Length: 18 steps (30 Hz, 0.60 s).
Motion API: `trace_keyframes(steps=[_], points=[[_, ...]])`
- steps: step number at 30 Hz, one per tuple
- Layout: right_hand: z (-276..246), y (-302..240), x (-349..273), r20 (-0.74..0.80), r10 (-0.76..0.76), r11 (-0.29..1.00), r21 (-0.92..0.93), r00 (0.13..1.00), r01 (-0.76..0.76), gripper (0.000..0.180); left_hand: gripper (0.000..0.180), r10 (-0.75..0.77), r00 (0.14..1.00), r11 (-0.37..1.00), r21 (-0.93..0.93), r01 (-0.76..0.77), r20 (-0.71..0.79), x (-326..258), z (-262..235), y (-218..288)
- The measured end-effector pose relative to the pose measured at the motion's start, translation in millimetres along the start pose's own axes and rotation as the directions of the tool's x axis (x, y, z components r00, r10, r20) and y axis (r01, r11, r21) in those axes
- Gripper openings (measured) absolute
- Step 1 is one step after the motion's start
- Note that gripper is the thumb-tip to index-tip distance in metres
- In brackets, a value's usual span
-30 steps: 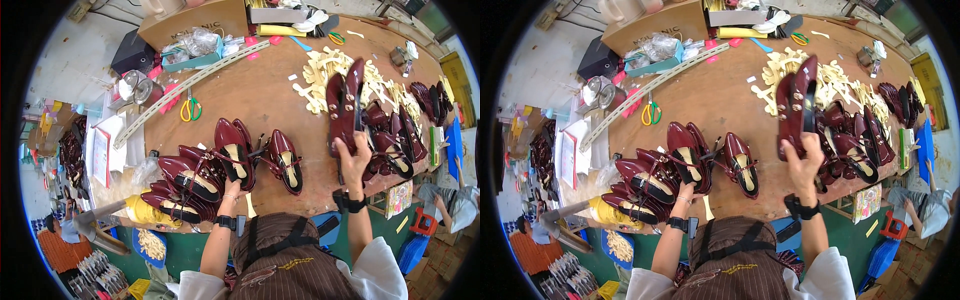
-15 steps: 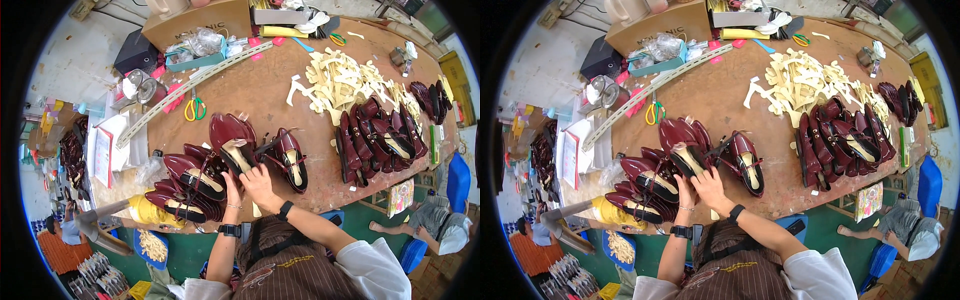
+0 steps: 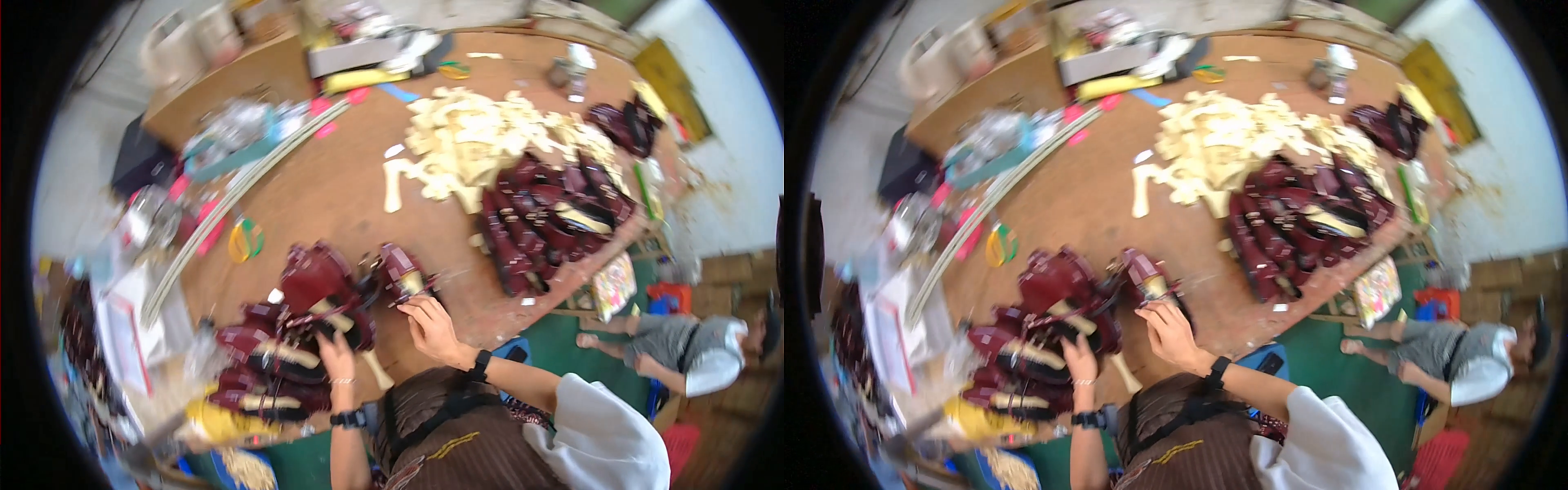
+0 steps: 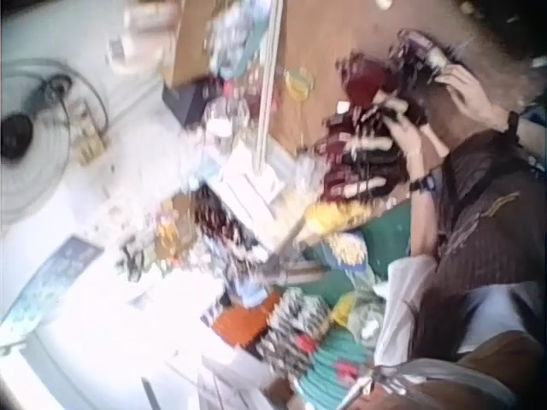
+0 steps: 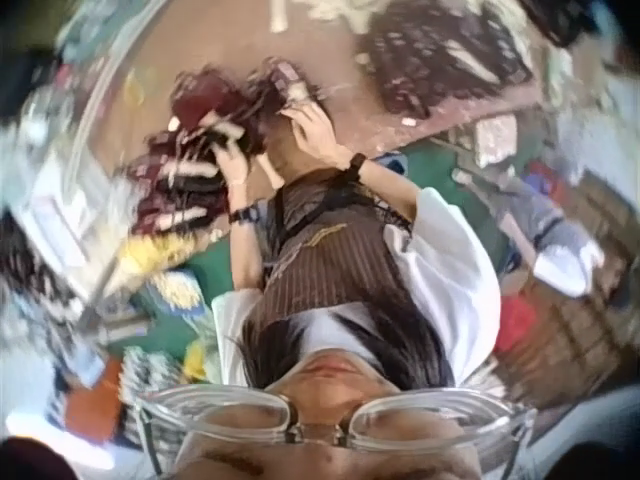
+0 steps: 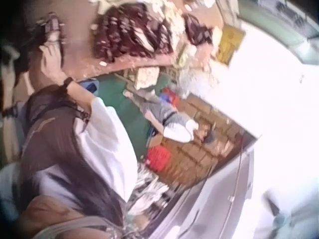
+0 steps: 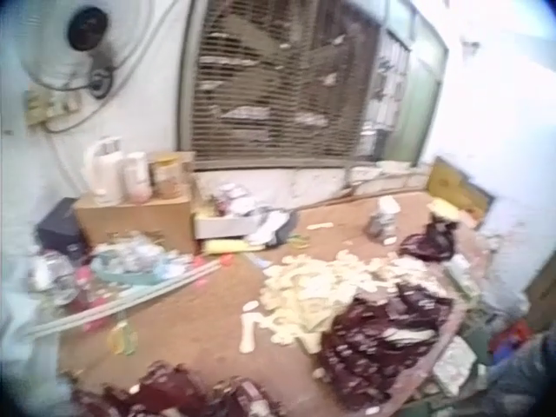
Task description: Arrange and heat-shrink shoe uppers on a manufacturing line.
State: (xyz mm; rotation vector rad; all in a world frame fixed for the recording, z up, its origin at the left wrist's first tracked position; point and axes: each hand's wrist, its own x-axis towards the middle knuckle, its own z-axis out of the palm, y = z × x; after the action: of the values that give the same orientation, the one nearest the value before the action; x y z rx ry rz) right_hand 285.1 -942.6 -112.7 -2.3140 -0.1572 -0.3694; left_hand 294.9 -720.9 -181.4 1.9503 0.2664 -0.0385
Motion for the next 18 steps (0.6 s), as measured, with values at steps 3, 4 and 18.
trace_keyframes(steps=[3, 4, 18], points=[[-39.6, 29.5, 8.3, -0.242, 0.106, 0.961, -0.223, 0.965, -0.161, 0.037, 0.060, -0.097, 0.994, 0.990, -0.112, 0.091, -0.042, 3.8, -8.0, -34.2], [-57.5, 41.5, 10.6, -0.369, 0.154, 0.935, -0.245, 0.917, -0.256, 0.037, 0.067, -0.119, 0.993, 0.985, -0.129, 0.116, -0.021, 4.1, -3.6, -28.5], [-192.6, 279.8, -101.6, -0.539, 0.842, 0.371, 0.539, 0.030, -0.756, 0.050, 0.064, -0.535, 0.833, 0.747, -0.383, 0.544, 0.139, -2.4, -6.0, -20.5]])
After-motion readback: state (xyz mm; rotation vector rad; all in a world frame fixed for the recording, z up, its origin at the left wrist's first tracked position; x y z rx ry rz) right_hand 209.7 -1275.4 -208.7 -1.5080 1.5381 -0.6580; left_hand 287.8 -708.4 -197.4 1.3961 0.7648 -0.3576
